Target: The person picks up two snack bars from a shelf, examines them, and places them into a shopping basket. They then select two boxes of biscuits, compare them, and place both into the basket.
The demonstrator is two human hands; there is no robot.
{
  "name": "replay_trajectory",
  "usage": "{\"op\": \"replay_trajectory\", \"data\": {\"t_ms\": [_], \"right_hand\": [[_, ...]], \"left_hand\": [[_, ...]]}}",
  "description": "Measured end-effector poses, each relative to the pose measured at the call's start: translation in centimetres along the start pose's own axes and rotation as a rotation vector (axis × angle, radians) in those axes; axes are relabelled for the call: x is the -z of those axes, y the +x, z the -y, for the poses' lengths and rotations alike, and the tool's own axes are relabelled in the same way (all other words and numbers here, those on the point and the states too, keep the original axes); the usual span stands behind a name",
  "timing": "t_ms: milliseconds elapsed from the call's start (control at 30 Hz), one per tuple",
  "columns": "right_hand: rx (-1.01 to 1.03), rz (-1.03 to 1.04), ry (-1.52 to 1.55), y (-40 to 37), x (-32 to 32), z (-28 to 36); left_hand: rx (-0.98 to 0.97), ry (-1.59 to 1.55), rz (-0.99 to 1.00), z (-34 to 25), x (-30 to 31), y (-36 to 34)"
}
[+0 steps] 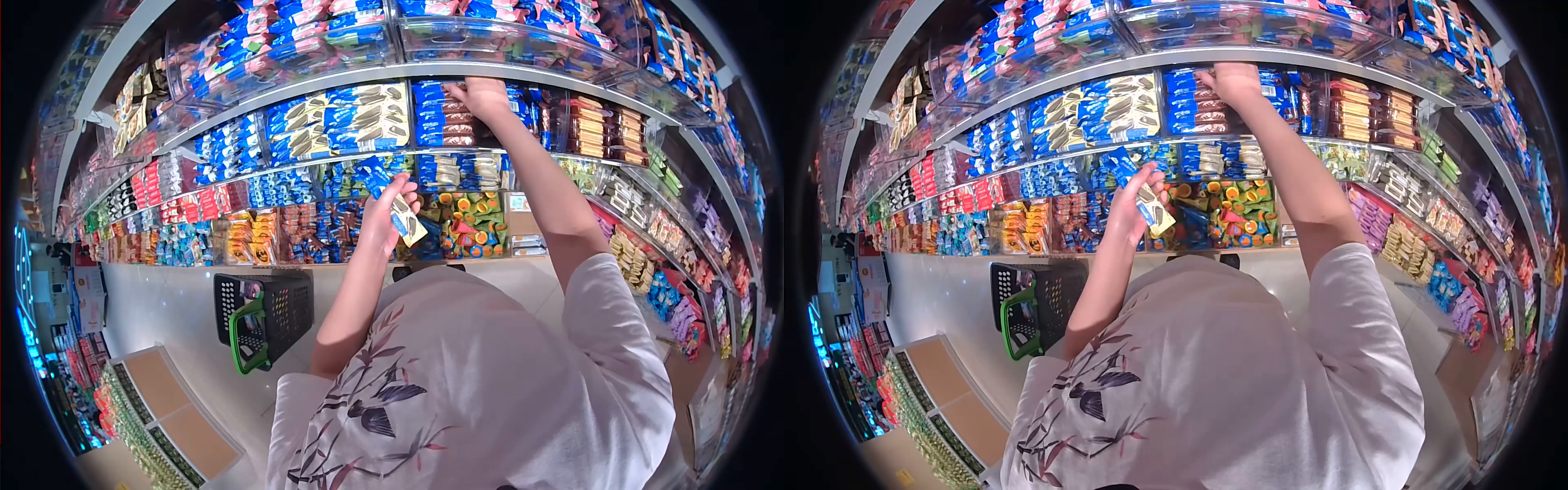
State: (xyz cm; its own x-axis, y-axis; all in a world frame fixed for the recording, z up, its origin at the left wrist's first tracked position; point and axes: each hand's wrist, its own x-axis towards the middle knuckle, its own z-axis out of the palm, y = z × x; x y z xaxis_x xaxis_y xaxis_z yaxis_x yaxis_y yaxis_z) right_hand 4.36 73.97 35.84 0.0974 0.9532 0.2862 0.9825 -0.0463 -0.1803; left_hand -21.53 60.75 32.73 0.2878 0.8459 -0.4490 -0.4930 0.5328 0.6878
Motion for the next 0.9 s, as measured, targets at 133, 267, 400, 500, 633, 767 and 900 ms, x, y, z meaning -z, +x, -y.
{"op": "replay_trajectory", "data": {"t_ms": [133, 267, 400, 500, 633, 767, 900], "right_hand": [[-0.043, 0.108, 0.004, 0.2, 1.3, 1.2], [0.008, 0.070, -0.019, 0.1, 0.9, 1.8], [0.014, 0.078, -0.055, 0.2, 0.7, 1.8], [0.117, 0.016, -0.109, 0.2, 0.8, 1.5], [-0.007, 0.247, -0.068, 0.5, 1.8, 1.7], [0.039, 0.171, -0.044, 0.6, 0.6, 0.8], [0.015, 0.163, -0.044, 0.1, 1.1, 1.0]], "left_hand": [[0.011, 0.000, 0.005, 0.0, -0.2, -0.2], [0.017, 0.007, 0.023, 0.2, -0.4, -0.2], [0.020, 0.021, 0.031, 0.5, -0.3, -0.2], [0.017, 0.025, 0.033, 0.4, -0.1, -0.6], [0.017, 0.013, 0.047, 0.3, 0.1, -0.7], [0.013, 0.038, 0.052, 0.2, -0.2, -0.8], [0.021, 0.043, 0.064, 0.3, -0.3, -0.8]]}}
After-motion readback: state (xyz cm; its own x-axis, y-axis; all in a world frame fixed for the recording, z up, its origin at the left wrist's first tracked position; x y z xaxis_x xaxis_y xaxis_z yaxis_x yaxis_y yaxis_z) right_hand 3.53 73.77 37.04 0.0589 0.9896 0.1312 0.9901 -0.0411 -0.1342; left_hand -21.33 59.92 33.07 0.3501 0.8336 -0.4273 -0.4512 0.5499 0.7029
